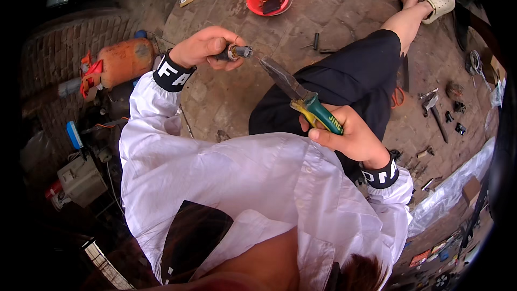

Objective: The person sits on the floor and uses pliers to strip insulation from a small cylindrical electronic component. They repeatedly twist and pull the wires while holding the component, then place the stripped pieces into a red bucket.

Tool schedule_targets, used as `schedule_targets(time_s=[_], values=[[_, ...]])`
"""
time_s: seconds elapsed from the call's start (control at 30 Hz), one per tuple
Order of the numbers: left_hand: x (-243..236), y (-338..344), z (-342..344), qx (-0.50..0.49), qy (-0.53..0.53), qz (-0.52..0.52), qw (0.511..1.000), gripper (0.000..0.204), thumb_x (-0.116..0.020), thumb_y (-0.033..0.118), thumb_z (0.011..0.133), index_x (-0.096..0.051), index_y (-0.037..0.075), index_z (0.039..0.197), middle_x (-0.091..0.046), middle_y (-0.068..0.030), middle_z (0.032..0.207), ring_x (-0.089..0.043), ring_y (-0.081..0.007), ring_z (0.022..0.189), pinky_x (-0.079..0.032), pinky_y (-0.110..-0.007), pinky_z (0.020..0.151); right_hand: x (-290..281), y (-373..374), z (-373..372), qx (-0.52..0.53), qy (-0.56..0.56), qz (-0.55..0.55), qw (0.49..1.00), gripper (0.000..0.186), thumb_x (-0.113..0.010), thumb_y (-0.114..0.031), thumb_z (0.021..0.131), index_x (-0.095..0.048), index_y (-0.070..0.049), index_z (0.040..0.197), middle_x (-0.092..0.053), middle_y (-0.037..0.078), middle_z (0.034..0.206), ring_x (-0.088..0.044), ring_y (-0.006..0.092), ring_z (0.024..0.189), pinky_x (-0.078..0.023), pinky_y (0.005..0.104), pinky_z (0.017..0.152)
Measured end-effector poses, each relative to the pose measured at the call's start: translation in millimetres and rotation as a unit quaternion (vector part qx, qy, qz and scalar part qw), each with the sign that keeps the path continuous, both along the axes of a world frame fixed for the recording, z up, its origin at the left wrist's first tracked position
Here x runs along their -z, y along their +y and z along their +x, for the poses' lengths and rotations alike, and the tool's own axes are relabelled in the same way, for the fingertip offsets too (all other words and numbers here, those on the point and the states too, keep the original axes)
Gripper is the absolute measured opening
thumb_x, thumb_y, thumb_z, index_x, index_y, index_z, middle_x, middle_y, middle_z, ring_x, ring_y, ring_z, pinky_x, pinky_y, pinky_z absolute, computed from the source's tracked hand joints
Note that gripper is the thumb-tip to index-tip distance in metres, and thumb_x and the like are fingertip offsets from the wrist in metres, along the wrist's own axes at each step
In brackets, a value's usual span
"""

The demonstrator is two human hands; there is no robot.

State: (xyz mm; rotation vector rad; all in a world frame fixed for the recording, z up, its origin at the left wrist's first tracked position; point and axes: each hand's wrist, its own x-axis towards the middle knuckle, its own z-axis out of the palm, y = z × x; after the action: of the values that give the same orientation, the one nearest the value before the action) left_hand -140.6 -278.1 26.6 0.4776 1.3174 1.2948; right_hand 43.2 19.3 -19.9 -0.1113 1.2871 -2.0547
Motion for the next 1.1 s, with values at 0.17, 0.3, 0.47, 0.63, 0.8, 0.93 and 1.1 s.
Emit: schedule_targets(time_s=[0.17,0.3,0.47,0.63,0.8,0.93,1.1], values=[[13.6,6.0,-8.1,0.153,0.133,-0.006,0.979,0.050,-0.058,0.043,0.095,-0.058,-0.004,0.111,-0.061,-0.0053,0.089,-0.048,-0.0112,0.060,-0.041,-0.027,0.057,-1.1,1.7,-2.0,0.004,0.009,0.041,0.999,0.025,-0.069,-0.020,0.090,-0.064,0.002,0.099,-0.053,-0.002,0.072,-0.043,0.0029,0.061,-0.035,0.0203,0.056],[-8.3,26.6,-7.6,0.265,0.348,-0.123,0.891,0.038,-0.052,0.038,0.098,-0.060,0.001,0.103,-0.060,-0.0100,0.077,-0.059,-0.0266,0.075,-0.046,-0.038,0.067,-5.3,-1.1,8.1,0.001,-0.076,0.065,0.995,0.025,-0.068,-0.020,0.091,-0.063,0.002,0.099,-0.053,-0.003,0.072,-0.043,0.0030,0.060,-0.035,0.0206,0.056],[9.6,21.9,-13.3,0.191,0.470,-0.153,0.848,0.041,-0.051,0.042,0.098,-0.059,0.002,0.095,-0.055,-0.0174,0.070,-0.057,-0.0350,0.069,-0.043,-0.044,0.061,-12.6,6.2,17.0,0.006,-0.103,0.120,0.987,0.024,-0.068,-0.020,0.091,-0.063,0.003,0.098,-0.055,-0.002,0.079,-0.044,0.0031,0.061,-0.034,0.0204,0.055],[13.6,18.2,-2.6,0.088,0.248,-0.068,0.962,0.037,-0.046,0.035,0.102,-0.060,0.001,0.102,-0.059,-0.0044,0.079,-0.052,-0.0143,0.067,-0.043,-0.030,0.062,-32.9,24.2,14.2,-0.008,-0.043,0.168,0.985,0.018,-0.069,-0.011,0.087,-0.062,0.006,0.084,-0.061,0.009,0.093,-0.054,0.0154,0.084,-0.043,0.0295,0.076],[3.4,4.5,-6.3,0.165,0.081,-0.053,0.982,0.038,-0.047,0.034,0.102,-0.057,-0.001,0.112,-0.057,0.0007,0.087,-0.043,-0.0071,0.069,-0.041,-0.023,0.062,-24.8,46.2,29.9,-0.031,0.046,0.164,0.985,0.024,-0.070,-0.011,0.086,-0.059,0.006,0.073,-0.061,0.010,0.092,-0.055,0.0190,0.079,-0.044,0.0304,0.074],[5.5,-3.9,-3.4,0.236,-0.013,-0.071,0.969,0.040,-0.048,0.035,0.102,-0.055,-0.002,0.116,-0.057,-0.0013,0.092,-0.045,-0.0091,0.076,-0.043,-0.026,0.070,-24.4,50.0,34.1,-0.074,0.074,0.159,0.982,0.029,-0.069,-0.019,0.088,-0.060,0.005,0.076,-0.063,0.010,0.092,-0.058,0.0196,0.080,-0.046,0.0317,0.073],[-2.5,15.0,-1.0,0.352,0.156,-0.110,0.916,0.038,-0.051,0.036,0.100,-0.059,0.000,0.106,-0.058,-0.0070,0.080,-0.050,-0.0187,0.071,-0.044,-0.033,0.067,-23.9,50.0,43.0,-0.088,0.090,0.175,0.976,0.029,-0.069,-0.020,0.088,-0.061,0.005,0.075,-0.064,0.011,0.094,-0.058,0.0204,0.082,-0.047,0.0318,0.076]])
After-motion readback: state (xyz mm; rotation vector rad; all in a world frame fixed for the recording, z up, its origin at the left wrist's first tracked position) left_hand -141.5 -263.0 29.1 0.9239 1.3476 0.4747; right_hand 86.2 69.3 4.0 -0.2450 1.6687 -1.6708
